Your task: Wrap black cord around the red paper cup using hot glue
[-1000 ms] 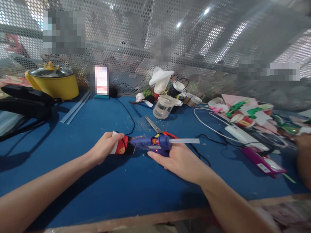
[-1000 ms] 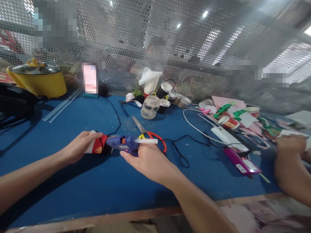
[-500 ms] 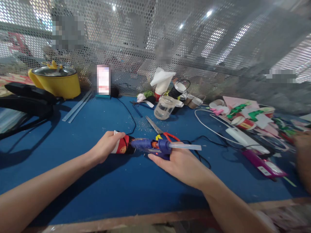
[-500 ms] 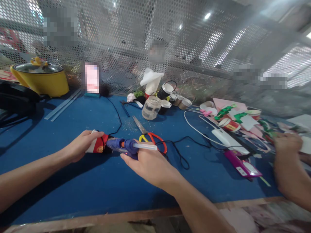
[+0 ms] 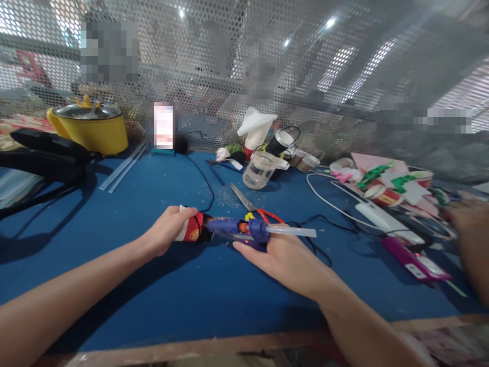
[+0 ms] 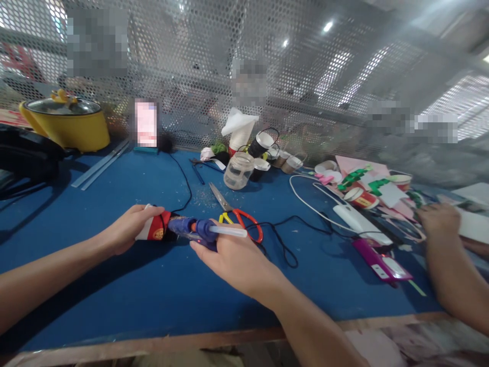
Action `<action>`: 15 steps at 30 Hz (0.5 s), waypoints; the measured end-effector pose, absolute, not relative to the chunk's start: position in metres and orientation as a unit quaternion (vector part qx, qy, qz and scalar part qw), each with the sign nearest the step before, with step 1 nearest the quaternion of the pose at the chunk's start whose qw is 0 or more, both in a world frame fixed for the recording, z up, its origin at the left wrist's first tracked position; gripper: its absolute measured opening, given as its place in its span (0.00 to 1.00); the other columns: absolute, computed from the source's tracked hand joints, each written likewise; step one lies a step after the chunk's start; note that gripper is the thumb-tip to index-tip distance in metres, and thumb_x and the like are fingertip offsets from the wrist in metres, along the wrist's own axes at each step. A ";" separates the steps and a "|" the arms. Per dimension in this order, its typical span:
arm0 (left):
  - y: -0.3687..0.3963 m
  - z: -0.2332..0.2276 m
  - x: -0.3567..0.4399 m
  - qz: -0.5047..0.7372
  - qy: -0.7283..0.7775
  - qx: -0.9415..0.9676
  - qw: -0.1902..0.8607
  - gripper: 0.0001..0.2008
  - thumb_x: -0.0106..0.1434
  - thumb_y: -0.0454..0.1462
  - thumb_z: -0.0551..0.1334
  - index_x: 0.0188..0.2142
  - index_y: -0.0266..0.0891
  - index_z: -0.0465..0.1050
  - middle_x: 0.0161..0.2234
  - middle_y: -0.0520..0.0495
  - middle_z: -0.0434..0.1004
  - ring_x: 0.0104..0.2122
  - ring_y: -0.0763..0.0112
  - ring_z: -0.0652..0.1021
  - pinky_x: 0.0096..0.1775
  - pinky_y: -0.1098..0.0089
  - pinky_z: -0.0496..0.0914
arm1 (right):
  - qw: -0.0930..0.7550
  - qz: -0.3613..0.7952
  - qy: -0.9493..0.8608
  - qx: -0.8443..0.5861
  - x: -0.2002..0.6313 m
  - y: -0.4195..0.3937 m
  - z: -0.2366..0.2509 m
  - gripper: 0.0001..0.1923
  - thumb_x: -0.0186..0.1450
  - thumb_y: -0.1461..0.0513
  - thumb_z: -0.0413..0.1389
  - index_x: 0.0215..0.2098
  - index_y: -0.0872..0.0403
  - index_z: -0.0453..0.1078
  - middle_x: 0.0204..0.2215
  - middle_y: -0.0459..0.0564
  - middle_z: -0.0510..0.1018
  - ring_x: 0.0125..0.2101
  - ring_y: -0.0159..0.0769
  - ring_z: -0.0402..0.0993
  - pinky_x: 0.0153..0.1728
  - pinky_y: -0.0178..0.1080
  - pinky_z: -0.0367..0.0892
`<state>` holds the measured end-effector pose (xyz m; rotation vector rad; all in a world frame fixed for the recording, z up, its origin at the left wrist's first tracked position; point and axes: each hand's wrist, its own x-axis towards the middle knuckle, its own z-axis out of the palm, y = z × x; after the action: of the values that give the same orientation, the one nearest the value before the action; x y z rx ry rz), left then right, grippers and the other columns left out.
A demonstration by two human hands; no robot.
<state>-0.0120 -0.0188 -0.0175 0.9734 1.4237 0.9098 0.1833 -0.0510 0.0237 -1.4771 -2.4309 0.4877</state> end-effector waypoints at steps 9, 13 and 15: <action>-0.018 -0.016 -0.010 0.395 0.594 0.398 0.576 0.10 0.46 0.41 0.57 0.18 0.35 0.64 0.15 0.53 0.67 0.16 0.75 0.68 0.20 0.75 0.58 | 0.121 0.132 -0.853 -0.491 0.181 -0.054 0.027 0.10 0.58 0.59 0.48 0.24 0.55 0.65 0.20 0.46 0.71 0.22 0.32 0.66 0.24 0.33 0.59; -0.019 -0.015 -0.010 0.389 0.596 0.402 0.576 0.10 0.47 0.41 0.57 0.18 0.36 0.64 0.14 0.54 0.67 0.16 0.75 0.68 0.20 0.75 0.58 | 0.128 0.124 -0.858 -0.482 0.180 -0.054 0.028 0.09 0.58 0.59 0.49 0.23 0.54 0.65 0.18 0.45 0.68 0.19 0.30 0.64 0.23 0.32 0.58; -0.019 -0.015 -0.010 0.387 0.602 0.402 0.571 0.10 0.47 0.41 0.57 0.18 0.36 0.63 0.14 0.54 0.66 0.15 0.76 0.67 0.19 0.75 0.57 | 0.132 0.129 -0.863 -0.470 0.180 -0.054 0.027 0.08 0.57 0.60 0.49 0.22 0.54 0.65 0.17 0.44 0.68 0.19 0.30 0.63 0.22 0.32 0.58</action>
<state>-0.0105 -0.0190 -0.0148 0.9426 1.4132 0.9070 0.1802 -0.0545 0.0273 -1.3643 -2.5040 0.3750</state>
